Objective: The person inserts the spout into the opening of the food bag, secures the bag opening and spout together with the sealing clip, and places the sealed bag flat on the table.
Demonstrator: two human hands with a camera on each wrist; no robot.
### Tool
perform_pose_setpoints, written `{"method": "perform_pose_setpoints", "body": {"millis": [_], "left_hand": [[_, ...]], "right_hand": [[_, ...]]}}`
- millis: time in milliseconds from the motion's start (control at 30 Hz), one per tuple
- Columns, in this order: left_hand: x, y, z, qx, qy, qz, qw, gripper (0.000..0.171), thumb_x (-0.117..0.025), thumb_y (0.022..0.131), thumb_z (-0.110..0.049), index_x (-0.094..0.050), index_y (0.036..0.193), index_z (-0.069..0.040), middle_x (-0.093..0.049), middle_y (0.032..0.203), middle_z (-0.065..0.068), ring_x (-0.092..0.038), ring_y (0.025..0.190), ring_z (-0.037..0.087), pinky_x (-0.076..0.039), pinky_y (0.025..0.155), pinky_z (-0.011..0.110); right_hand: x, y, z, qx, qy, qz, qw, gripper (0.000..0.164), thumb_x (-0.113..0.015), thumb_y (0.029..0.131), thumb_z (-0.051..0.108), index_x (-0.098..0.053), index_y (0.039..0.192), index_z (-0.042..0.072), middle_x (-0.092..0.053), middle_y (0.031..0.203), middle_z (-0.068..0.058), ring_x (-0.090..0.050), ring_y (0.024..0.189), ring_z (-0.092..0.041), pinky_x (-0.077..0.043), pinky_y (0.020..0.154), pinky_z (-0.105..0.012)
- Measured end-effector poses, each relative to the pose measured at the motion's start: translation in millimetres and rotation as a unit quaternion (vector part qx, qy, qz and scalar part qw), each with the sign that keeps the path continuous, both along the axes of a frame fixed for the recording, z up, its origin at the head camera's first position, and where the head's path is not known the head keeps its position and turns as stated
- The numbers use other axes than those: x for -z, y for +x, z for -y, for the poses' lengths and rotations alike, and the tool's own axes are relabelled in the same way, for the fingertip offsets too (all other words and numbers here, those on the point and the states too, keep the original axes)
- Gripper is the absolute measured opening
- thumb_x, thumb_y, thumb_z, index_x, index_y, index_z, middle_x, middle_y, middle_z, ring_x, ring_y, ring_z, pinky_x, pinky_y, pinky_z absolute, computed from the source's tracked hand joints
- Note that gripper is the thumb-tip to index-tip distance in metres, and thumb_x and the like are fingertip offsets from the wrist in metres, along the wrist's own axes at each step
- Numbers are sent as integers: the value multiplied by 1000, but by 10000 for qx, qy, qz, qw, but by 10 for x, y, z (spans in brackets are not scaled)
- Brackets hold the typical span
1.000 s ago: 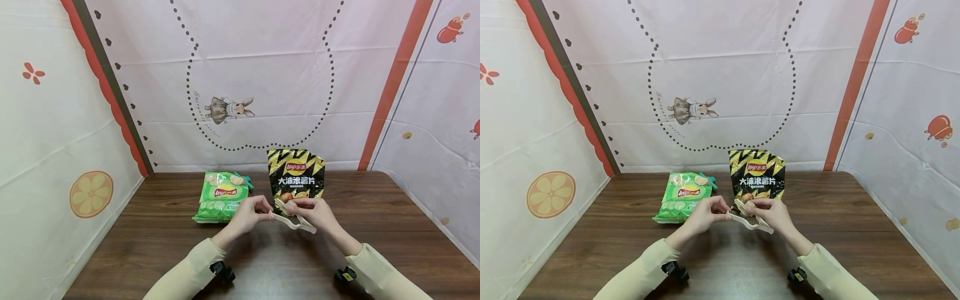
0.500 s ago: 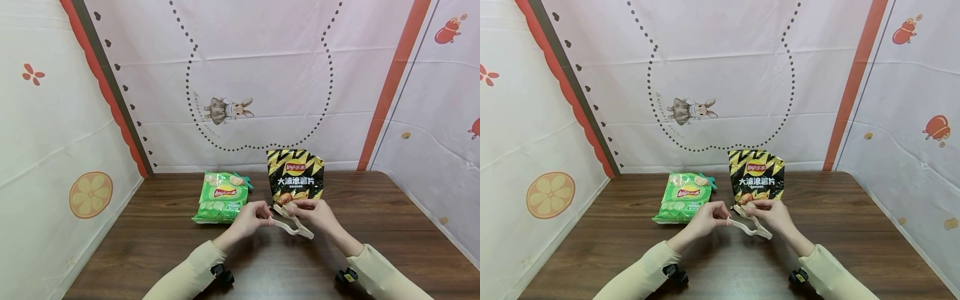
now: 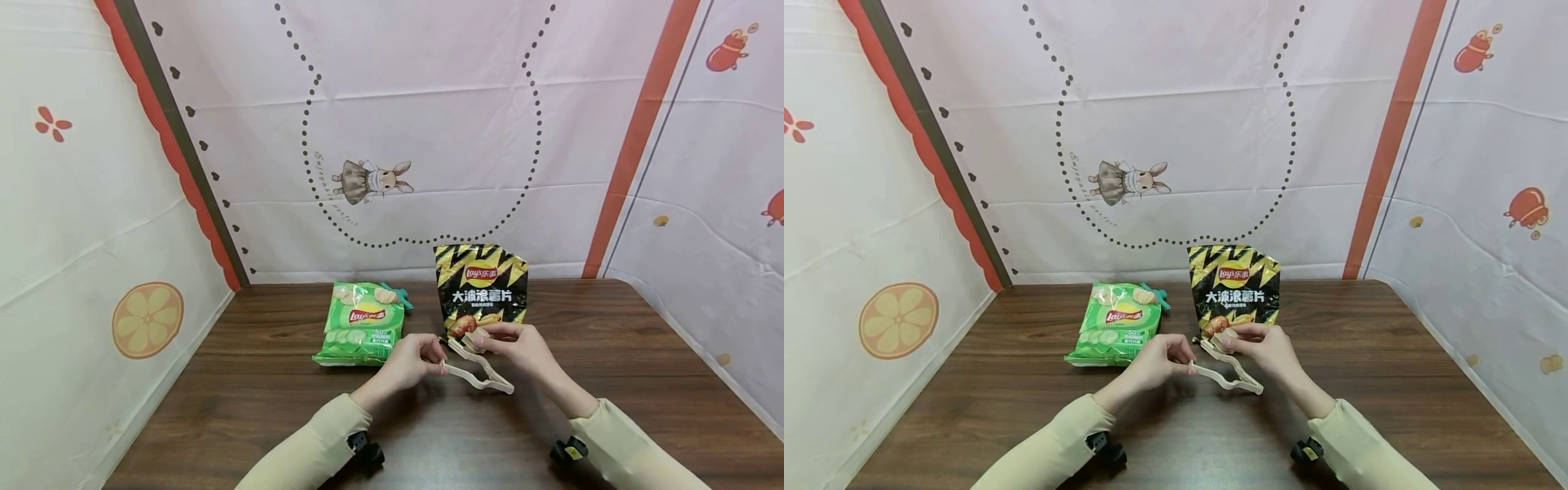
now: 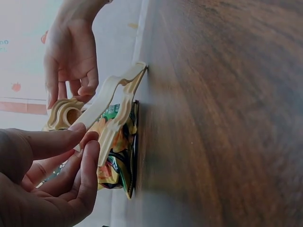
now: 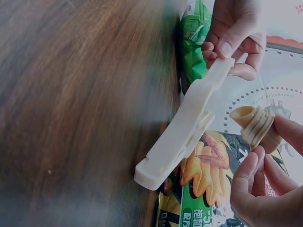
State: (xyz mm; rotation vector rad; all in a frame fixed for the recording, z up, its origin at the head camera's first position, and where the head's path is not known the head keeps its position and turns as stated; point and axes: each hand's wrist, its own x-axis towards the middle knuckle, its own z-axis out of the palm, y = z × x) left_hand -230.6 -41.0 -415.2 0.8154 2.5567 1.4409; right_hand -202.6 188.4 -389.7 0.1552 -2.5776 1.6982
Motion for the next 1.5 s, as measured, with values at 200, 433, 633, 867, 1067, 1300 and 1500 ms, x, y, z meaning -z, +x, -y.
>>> {"method": "perform_pose_setpoints", "body": {"millis": [200, 433, 633, 867, 1067, 1300, 1500], "left_hand": [[44, -47, 12, -19, -89, 128, 9999, 17, -83, 69, -7, -67, 75, -10, -71, 72, 2, -59, 61, 2, -45, 58, 19], [91, -70, 4, -146, -304, 285, 9990, 17, -84, 67, -9, -69, 73, -12, -70, 70, -1, -56, 57, 3, -44, 55, 21], [106, -81, -29, -72, -411, 419, 9982, 16, -84, 66, -7, -70, 73, -11, -69, 66, -2, -55, 51, 3, -46, 49, 21], [123, -59, -67, 63, -592, 484, 9971, 16, -84, 66, -4, -70, 70, -11, -67, 61, -3, -56, 49, 4, -46, 47, 22], [156, -55, -104, 109, -1015, 374, 9941, 18, -85, 64, -7, -69, 66, -15, -64, 57, -8, -55, 50, 1, -45, 50, 19], [170, -41, -121, 233, -1202, 478, 9913, 19, -86, 62, -6, -69, 64, -14, -64, 57, -9, -54, 52, 0, -43, 53, 17], [164, -29, -121, 281, -1168, 619, 9908, 18, -85, 63, -4, -70, 65, -13, -64, 57, -8, -54, 51, 1, -43, 52, 17]], "right_hand": [[17, -7, -45, 57, 106, -16, 9999, 40, -76, 81, 28, -69, 110, 1, -71, 101, -12, -64, 82, -3, -52, 71, -23], [6, -12, -99, 172, 279, 9, 9995, 42, -75, 82, 30, -68, 112, 1, -71, 103, -11, -62, 83, -4, -51, 71, -22], [-40, -5, -116, 201, 241, 26, 9995, 43, -74, 83, 28, -67, 114, -1, -70, 104, -13, -61, 81, -2, -53, 71, -26], [-40, -3, -139, 237, 184, 21, 9995, 43, -74, 82, 25, -66, 114, -3, -68, 105, -14, -60, 80, 0, -53, 72, -25], [-55, 5, -156, 233, 170, 48, 9996, 44, -74, 83, 26, -66, 115, -2, -68, 109, -14, -60, 82, 0, -54, 73, -29], [-52, 8, -172, 231, 161, 77, 9996, 45, -74, 83, 26, -65, 116, -2, -67, 111, -15, -60, 81, 1, -54, 72, -28], [-59, 14, -191, 206, 89, 57, 9997, 45, -74, 83, 24, -65, 116, -3, -68, 108, -15, -60, 80, 1, -54, 72, -27]]}}
